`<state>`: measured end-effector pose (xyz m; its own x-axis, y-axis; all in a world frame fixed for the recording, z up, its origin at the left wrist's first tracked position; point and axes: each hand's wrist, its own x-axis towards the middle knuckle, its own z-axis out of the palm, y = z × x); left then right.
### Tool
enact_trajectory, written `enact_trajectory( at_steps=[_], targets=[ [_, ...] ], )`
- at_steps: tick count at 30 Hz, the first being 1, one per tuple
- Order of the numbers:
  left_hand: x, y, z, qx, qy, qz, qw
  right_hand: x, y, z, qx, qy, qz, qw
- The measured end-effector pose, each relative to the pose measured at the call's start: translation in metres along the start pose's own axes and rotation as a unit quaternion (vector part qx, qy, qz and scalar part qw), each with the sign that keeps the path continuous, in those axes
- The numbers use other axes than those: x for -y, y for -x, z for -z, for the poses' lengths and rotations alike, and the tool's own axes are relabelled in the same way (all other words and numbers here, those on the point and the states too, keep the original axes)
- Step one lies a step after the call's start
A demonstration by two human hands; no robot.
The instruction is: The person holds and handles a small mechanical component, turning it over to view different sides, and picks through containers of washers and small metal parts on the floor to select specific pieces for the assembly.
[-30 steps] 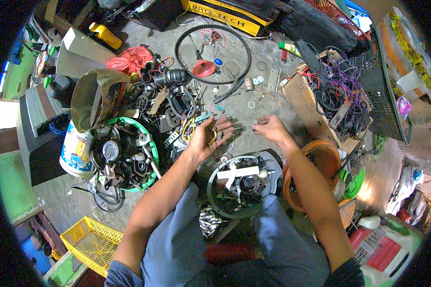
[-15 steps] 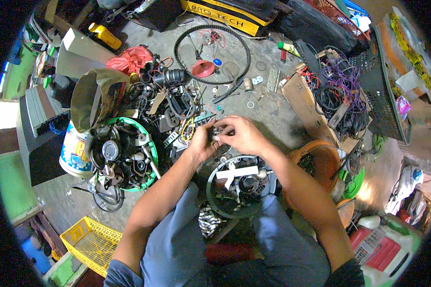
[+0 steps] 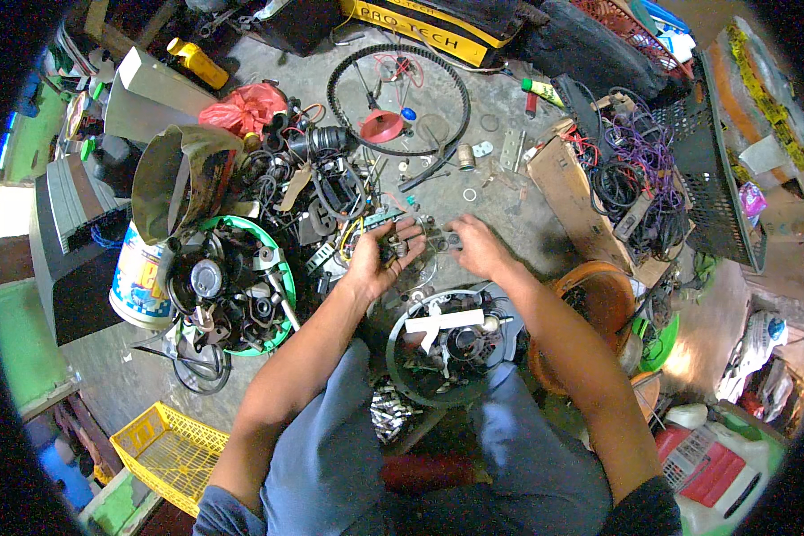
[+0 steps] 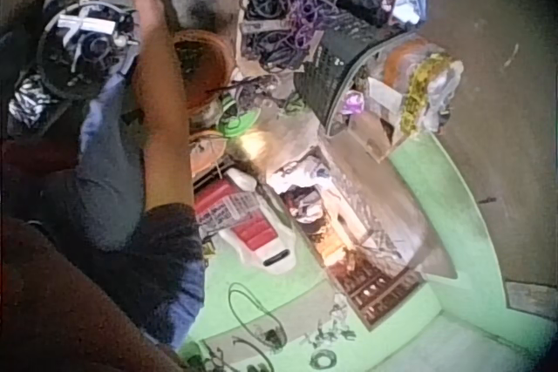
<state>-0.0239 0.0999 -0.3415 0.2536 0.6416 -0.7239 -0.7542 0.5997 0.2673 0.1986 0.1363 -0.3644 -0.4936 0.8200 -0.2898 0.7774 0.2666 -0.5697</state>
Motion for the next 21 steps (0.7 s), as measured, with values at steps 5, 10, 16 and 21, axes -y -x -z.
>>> enact_trajectory(
  at_steps=[5, 10, 16, 21],
  targets=[
    [0.000, 0.002, 0.003, -0.011, 0.009, -0.002, 1.000, 0.013, -0.002, -0.006, 0.056, 0.126, 0.098, 0.986],
    [0.000, 0.003, 0.001, -0.015, 0.006, -0.003, 1.000, 0.009, -0.003, -0.009, 0.063, 0.143, 0.114, 0.981],
    [-0.001, 0.005, -0.004, -0.014, 0.006, 0.004, 1.000, -0.001, -0.003, -0.017, 0.057, 0.183, 0.134, 0.972],
    [0.001, 0.000, 0.003, -0.011, 0.006, 0.002, 1.000, 0.013, -0.004, -0.004, 0.067, 0.203, 0.104, 0.971]
  ],
)
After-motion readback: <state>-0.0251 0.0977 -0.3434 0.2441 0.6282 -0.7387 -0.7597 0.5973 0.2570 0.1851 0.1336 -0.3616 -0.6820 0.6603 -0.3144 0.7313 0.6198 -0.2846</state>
